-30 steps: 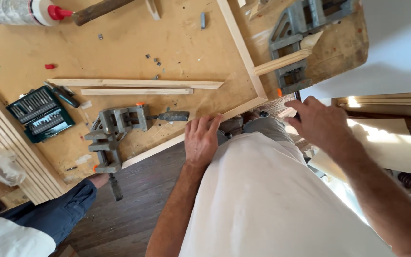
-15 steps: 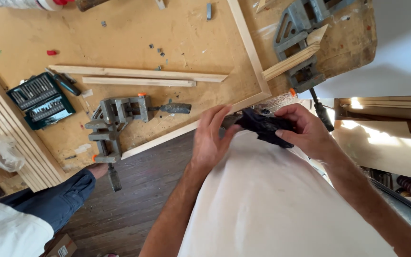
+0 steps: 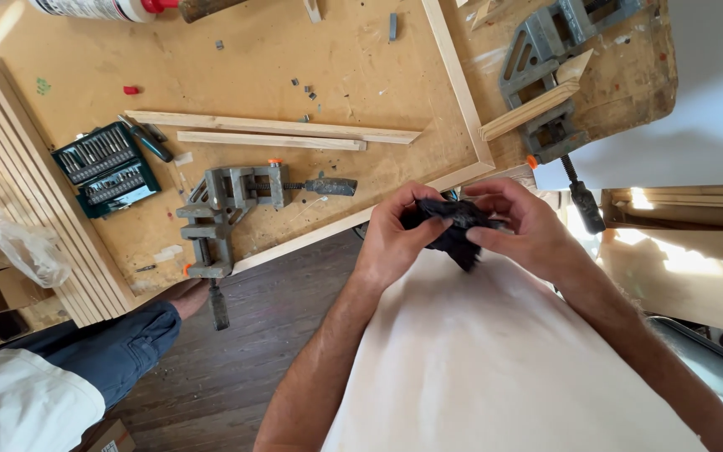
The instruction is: Assembling a wooden frame using glue, clamps, and a hammer
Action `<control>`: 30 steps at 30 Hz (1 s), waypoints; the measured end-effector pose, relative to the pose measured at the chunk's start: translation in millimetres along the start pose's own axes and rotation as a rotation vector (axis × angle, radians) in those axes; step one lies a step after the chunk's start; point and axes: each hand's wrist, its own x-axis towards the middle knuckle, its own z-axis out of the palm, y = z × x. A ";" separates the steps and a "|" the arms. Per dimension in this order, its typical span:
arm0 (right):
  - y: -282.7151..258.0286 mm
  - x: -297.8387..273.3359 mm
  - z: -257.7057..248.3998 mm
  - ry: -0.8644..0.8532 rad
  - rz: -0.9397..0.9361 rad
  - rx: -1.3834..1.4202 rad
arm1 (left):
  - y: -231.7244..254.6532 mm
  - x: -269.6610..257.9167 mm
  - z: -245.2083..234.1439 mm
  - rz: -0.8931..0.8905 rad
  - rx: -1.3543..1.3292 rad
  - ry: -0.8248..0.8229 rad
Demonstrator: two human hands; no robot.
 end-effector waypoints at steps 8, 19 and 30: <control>15.7 -0.9 4.7 -0.059 0.075 -0.225 | 17.1 -8.4 -5.5 0.117 -0.016 0.130; 37.6 8.1 14.8 0.210 0.091 -0.135 | 49.0 -42.5 0.1 0.812 0.781 -0.042; 11.5 1.6 35.7 -0.019 0.108 0.507 | 74.1 -64.5 0.1 0.453 0.468 0.201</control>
